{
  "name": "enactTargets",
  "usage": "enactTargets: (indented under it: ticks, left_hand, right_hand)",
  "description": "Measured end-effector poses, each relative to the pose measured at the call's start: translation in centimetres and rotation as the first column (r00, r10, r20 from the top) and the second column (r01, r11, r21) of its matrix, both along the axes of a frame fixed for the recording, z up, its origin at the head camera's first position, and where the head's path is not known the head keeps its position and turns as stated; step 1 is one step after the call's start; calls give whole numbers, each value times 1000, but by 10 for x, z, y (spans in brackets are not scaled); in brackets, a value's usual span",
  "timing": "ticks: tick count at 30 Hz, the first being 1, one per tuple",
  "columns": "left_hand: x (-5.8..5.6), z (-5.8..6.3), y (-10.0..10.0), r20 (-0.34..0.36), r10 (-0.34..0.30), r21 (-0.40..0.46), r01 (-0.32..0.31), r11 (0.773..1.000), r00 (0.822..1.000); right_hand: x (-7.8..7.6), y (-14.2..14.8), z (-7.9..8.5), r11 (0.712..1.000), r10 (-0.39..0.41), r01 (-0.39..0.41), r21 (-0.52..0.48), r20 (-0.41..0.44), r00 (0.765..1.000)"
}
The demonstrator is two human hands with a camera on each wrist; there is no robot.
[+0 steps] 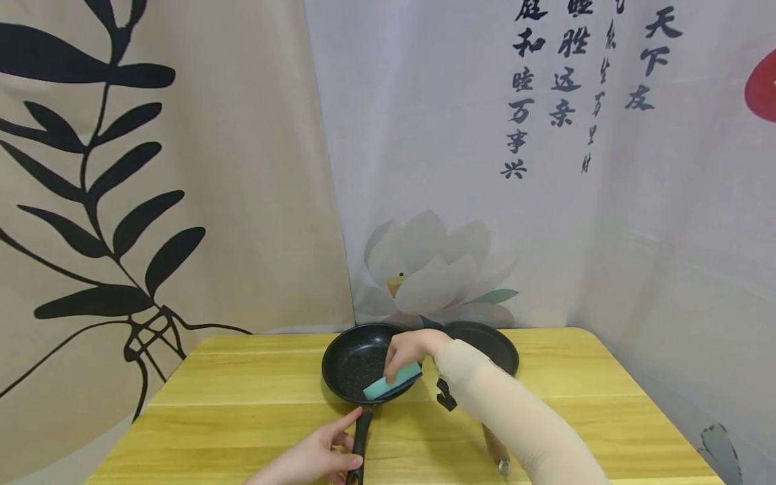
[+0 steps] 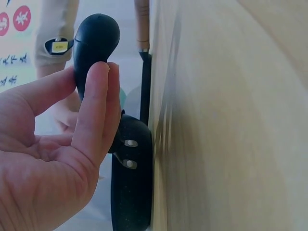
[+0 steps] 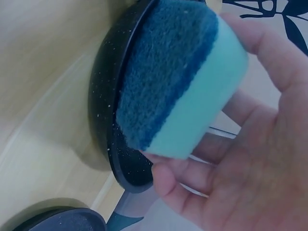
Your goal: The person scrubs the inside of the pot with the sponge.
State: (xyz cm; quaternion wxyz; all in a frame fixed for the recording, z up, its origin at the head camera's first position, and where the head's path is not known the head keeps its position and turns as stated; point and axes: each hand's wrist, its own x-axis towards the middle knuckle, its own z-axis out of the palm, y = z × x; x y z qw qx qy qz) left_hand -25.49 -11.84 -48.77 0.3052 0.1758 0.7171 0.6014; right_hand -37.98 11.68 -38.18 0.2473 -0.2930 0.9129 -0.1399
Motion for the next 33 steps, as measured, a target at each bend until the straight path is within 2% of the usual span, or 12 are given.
enactTargets:
  ticks: [2,3,5,6,9,10,18,25,29,31,33]
  left_hand:
    - [-20,-33,-5,29,-24,31,23,999,999]
    - [-21,-34,-5,27,-24,29,24,999,999]
    - [-16,-27,-5,22,-23,34,22,999,999]
    - [-10,-18,-3,11,-8,36,8,999,1000]
    - [19,28,3,-34,34,-24,-35,999,999]
    - [21,29,3,-35,32,-22,-33,999,999]
    - [21,28,3,-29,28,-12,-28,1000,999]
    - [17,26,1,-29,-13,-22,13,1000,999]
    - [18,27,1,-34,-11,-22,11,1000,999]
    - [15,20,2,-39,-3,-13,2,1000,999]
    - [2,-1,0,-20,-19,-15,19,1000,1000]
  right_hand:
    - [-1,-2,0,1000,2,-2,2,13,1000]
    - [-2,-3,0,1000,2,-2,3,20,1000]
    - [-2,-6,0,1000,4,-4,2,41,999]
    - [-2,-7,0,1000,7,-7,1,47,999]
    - [-3,-12,-1,1000,25,-25,-5,62,998]
    - [-3,-13,-1,1000,30,-29,-10,67,997]
    - [-8,-23,-6,997,36,-28,-72,122,992]
    - [-8,-31,-9,994,11,3,-113,118,993]
    - [-8,-35,-9,989,11,7,-146,120,993]
    - [-8,-36,-9,987,4,16,-158,121,993]
    - [-8,-37,-8,985,-11,33,-170,128,992]
